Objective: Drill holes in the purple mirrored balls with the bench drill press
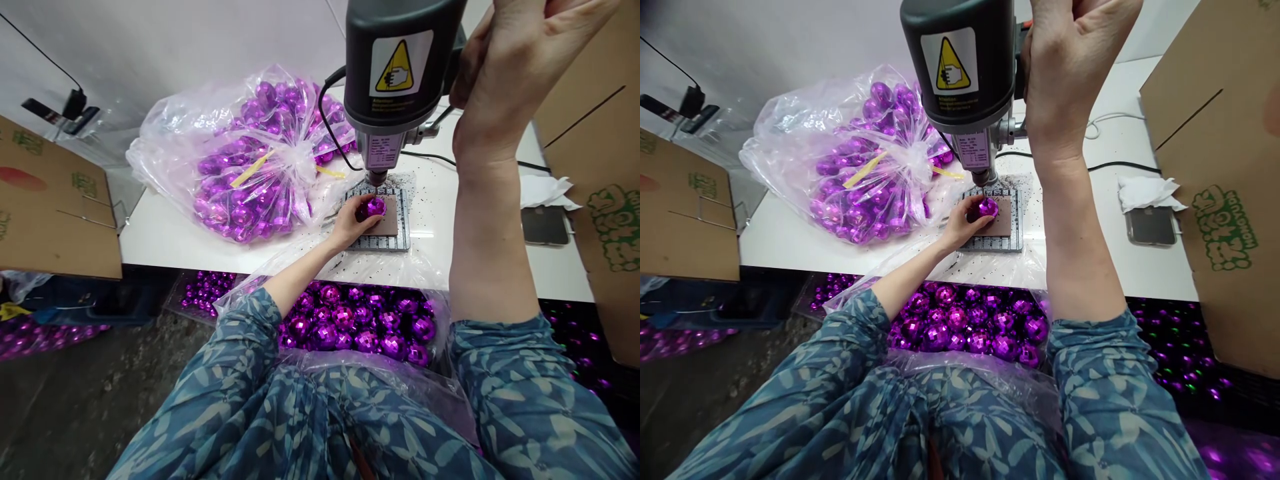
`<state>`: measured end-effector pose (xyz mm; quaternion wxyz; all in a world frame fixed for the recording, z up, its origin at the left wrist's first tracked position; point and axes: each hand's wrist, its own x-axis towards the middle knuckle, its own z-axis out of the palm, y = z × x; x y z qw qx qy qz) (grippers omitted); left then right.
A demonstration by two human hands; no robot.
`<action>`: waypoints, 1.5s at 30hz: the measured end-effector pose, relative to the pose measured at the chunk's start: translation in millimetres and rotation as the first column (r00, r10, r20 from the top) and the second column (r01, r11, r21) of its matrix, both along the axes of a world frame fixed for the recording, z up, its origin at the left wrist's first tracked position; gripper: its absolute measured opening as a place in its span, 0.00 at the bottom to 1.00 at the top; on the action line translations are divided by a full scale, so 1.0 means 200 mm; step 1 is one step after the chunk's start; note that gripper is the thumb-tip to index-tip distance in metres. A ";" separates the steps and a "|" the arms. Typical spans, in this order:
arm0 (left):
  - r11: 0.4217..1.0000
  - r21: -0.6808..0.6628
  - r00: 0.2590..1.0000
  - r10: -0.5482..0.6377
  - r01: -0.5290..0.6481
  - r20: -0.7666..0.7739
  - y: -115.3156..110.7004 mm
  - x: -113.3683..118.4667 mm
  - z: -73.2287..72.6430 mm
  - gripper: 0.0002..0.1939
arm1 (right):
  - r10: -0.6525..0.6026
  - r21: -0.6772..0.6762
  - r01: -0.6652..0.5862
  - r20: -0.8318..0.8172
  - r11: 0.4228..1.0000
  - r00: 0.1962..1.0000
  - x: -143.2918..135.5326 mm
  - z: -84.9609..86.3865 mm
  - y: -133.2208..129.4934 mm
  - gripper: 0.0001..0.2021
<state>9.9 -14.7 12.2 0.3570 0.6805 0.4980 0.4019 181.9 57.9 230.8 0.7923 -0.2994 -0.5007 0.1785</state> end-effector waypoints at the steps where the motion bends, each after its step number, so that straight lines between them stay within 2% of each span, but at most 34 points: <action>1: 1.000 0.014 1.000 0.009 -0.008 -0.003 -0.01 0.01 -0.01 0.27 | 0.004 0.013 -0.004 -0.016 1.000 1.000 0.00 -0.01 0.01 0.27; 5: 0.999 0.022 0.999 0.047 -0.047 0.004 -0.02 0.01 -0.03 0.27 | -0.009 0.120 0.013 -0.034 0.993 0.999 -0.01 -0.05 0.01 0.27; 8: 0.998 0.004 0.997 0.061 -0.061 0.042 -0.03 0.02 -0.04 0.27 | -0.082 0.199 0.084 -0.021 0.976 0.996 -0.03 -0.09 -0.06 0.32; 11: 0.998 -0.004 0.996 0.061 -0.061 0.068 -0.03 0.02 -0.05 0.25 | -0.175 0.180 0.173 -0.003 0.968 0.985 -0.06 -0.15 -0.18 0.39; 13: 0.998 -0.005 0.996 0.064 -0.064 0.066 -0.04 0.02 -0.04 0.24 | -0.223 0.170 0.223 -0.018 0.960 0.975 -0.06 -0.20 -0.24 0.40; 15: 0.998 -0.005 0.996 0.066 -0.066 0.064 -0.04 0.02 -0.04 0.25 | -0.206 0.206 0.215 -0.063 0.955 0.976 -0.07 -0.26 -0.26 0.40; 21: 0.998 0.004 0.996 0.065 -0.065 0.065 -0.03 0.02 -0.06 0.26 | -0.080 0.332 0.118 -0.125 0.936 0.989 -0.06 -0.38 -0.24 0.37; 26: 0.998 0.008 0.995 0.058 -0.059 0.075 -0.03 0.02 -0.05 0.25 | -0.076 0.363 0.102 -0.087 0.926 0.993 -0.02 -0.49 -0.22 0.37; 30: 0.999 0.020 0.996 0.045 -0.047 0.079 -0.03 0.02 -0.06 0.25 | -0.146 0.331 0.142 -0.014 0.933 0.989 0.02 -0.57 -0.20 0.33; 35: 0.998 0.035 0.997 0.050 -0.052 0.059 -0.02 0.01 -0.08 0.26 | -0.337 0.359 0.291 0.071 0.887 0.939 0.04 -0.62 -0.18 0.33; 38: 0.997 0.042 0.996 0.057 -0.060 0.062 -0.02 0.01 -0.08 0.27 | -0.289 0.462 0.220 0.082 0.859 0.954 0.03 -0.63 -0.19 0.34; 40: 0.997 0.042 0.996 0.063 -0.066 0.060 -0.03 0.02 -0.08 0.26 | -0.252 0.487 0.183 0.080 0.854 0.965 0.02 -0.60 -0.22 0.34; 42: 0.997 0.042 0.996 0.065 -0.068 0.056 -0.03 0.02 -0.09 0.26 | -0.236 0.445 0.186 0.059 0.876 0.970 0.00 -0.51 -0.24 0.34; 45: 0.997 0.036 0.996 0.065 -0.067 0.058 -0.01 0.02 -0.09 0.26 | -0.211 0.280 0.190 0.049 0.941 0.976 -0.01 -0.30 -0.20 0.30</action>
